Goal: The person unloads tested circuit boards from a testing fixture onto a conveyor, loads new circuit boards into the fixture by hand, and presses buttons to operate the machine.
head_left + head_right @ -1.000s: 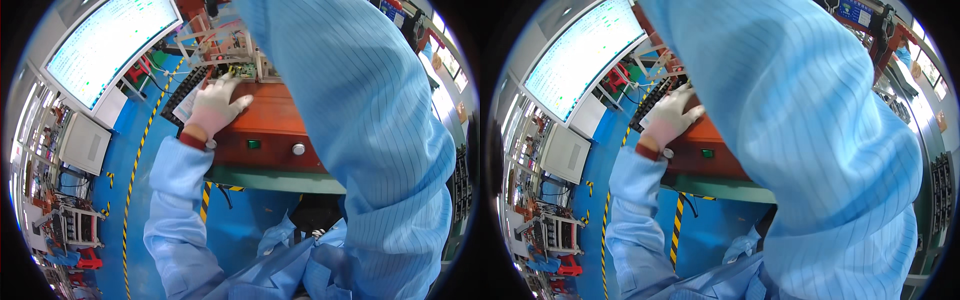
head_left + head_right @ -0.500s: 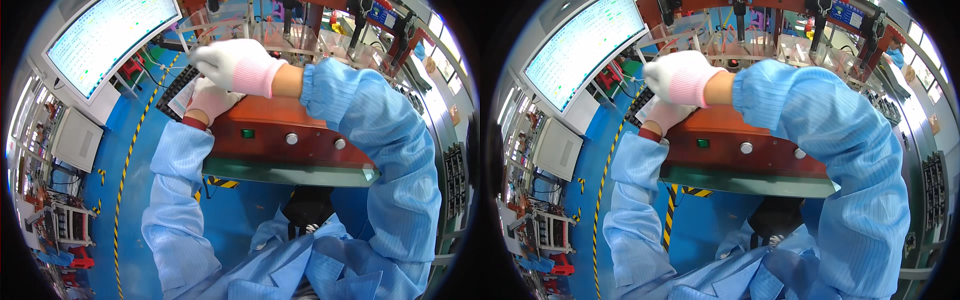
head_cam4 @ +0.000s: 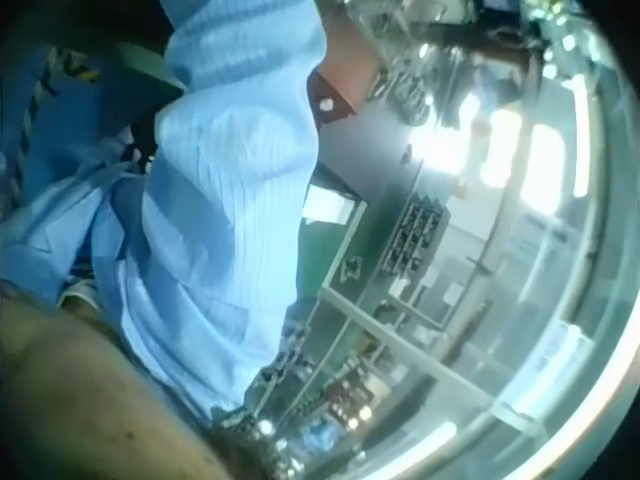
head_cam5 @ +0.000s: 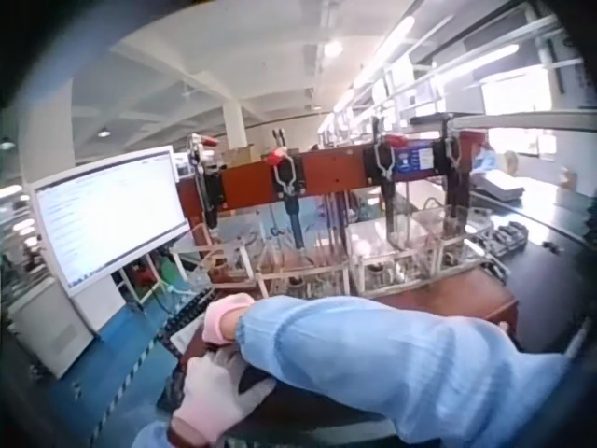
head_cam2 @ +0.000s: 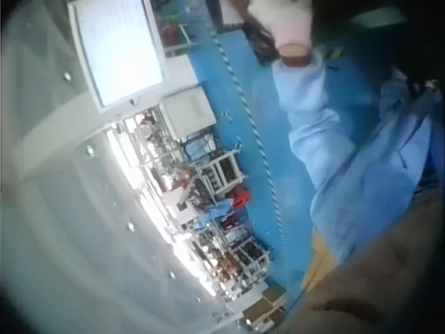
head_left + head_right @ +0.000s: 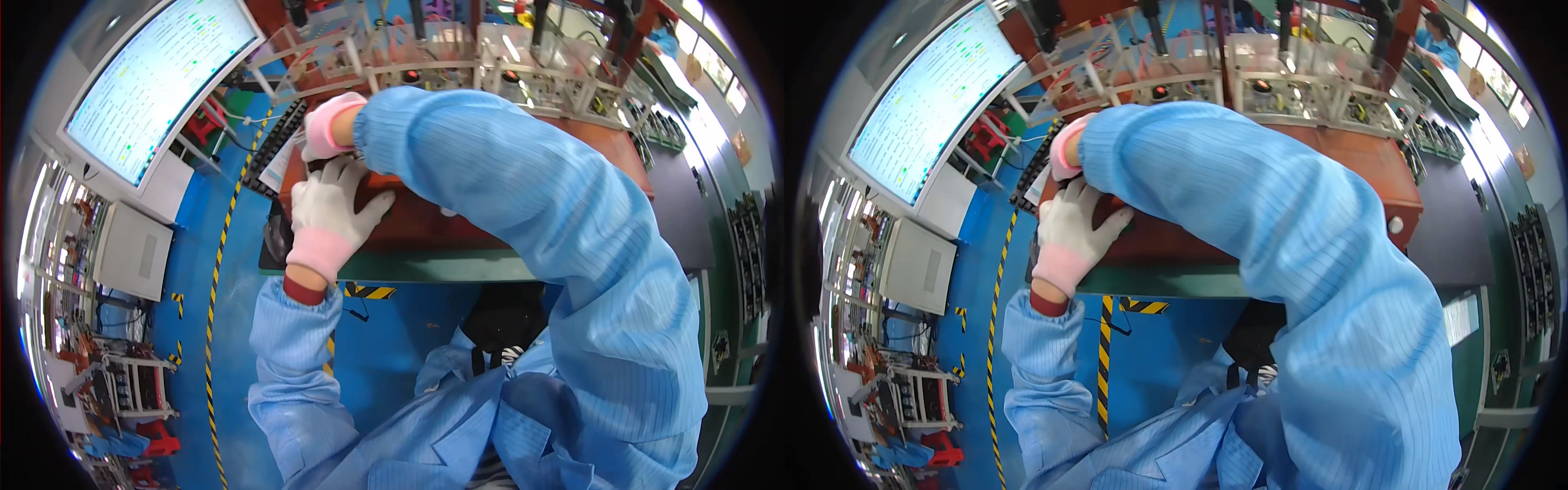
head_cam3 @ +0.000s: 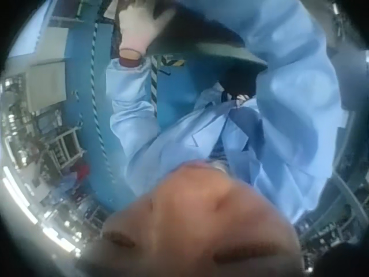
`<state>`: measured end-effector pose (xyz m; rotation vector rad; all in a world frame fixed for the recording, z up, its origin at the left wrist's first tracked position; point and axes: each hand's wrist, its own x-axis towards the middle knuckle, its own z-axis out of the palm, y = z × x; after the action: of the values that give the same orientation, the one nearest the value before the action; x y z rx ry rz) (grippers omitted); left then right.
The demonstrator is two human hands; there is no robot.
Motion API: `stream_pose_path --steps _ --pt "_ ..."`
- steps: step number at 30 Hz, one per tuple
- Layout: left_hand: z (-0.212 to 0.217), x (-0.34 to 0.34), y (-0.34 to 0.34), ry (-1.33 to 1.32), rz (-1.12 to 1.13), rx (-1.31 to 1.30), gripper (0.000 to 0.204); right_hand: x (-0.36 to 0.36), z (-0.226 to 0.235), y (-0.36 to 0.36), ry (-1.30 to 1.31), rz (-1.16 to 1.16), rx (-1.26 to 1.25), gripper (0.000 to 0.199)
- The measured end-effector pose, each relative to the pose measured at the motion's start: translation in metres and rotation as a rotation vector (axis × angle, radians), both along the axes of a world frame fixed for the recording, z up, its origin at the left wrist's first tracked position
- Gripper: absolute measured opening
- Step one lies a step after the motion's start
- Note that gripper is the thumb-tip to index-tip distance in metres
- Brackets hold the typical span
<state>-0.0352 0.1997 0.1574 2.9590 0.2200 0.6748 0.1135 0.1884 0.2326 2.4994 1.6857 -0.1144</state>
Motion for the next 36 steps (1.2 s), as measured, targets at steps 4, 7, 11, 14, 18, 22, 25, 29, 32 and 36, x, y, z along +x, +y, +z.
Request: stream_pose_path --steps 4,7,11,14,18,22,25,29,32,36 --pt "-0.019 -0.008 -0.047 -0.292 -0.192 -0.097 0.036 0.011 -0.012 -0.032 0.183 0.049 0.153 0.045" --pt "-0.033 -0.039 -0.076 -0.273 -0.446 -0.256 0.030 -0.016 0.003 -0.075 0.254 0.103 0.293 0.051" --pt "-0.079 -0.067 -0.110 -0.224 -0.613 -0.534 0.021 -0.055 0.001 -0.182 0.293 0.033 0.616 0.048" --pt "-0.116 -0.060 -0.135 -0.079 -0.621 -0.634 0.026 -0.060 -0.024 -0.298 0.254 -0.191 0.753 0.044" --pt "-0.121 -0.050 -0.153 0.037 -0.755 -0.637 0.025 -0.081 -0.046 -0.435 0.158 -0.786 0.728 0.050" --pt "-0.128 -0.036 -0.163 0.055 -0.798 -0.639 0.025 -0.105 -0.089 -0.563 0.061 -1.485 0.491 0.064" --pt "-0.134 -0.026 -0.166 0.037 -0.796 -0.639 0.026 -0.131 -0.136 -0.670 0.046 -1.855 0.232 0.060" --pt "-0.140 -0.014 -0.175 0.101 -0.867 -0.583 0.021 -0.161 -0.142 -0.715 0.032 -1.940 -0.142 0.057" --pt "-0.141 -0.010 -0.177 0.085 -0.861 -0.579 0.021 -0.136 -0.132 -0.702 -0.260 -1.854 0.004 0.055" --pt "-0.132 -0.010 -0.176 0.062 -0.860 -0.562 0.019 -0.012 -0.115 -0.614 -0.099 -1.285 0.667 0.054"
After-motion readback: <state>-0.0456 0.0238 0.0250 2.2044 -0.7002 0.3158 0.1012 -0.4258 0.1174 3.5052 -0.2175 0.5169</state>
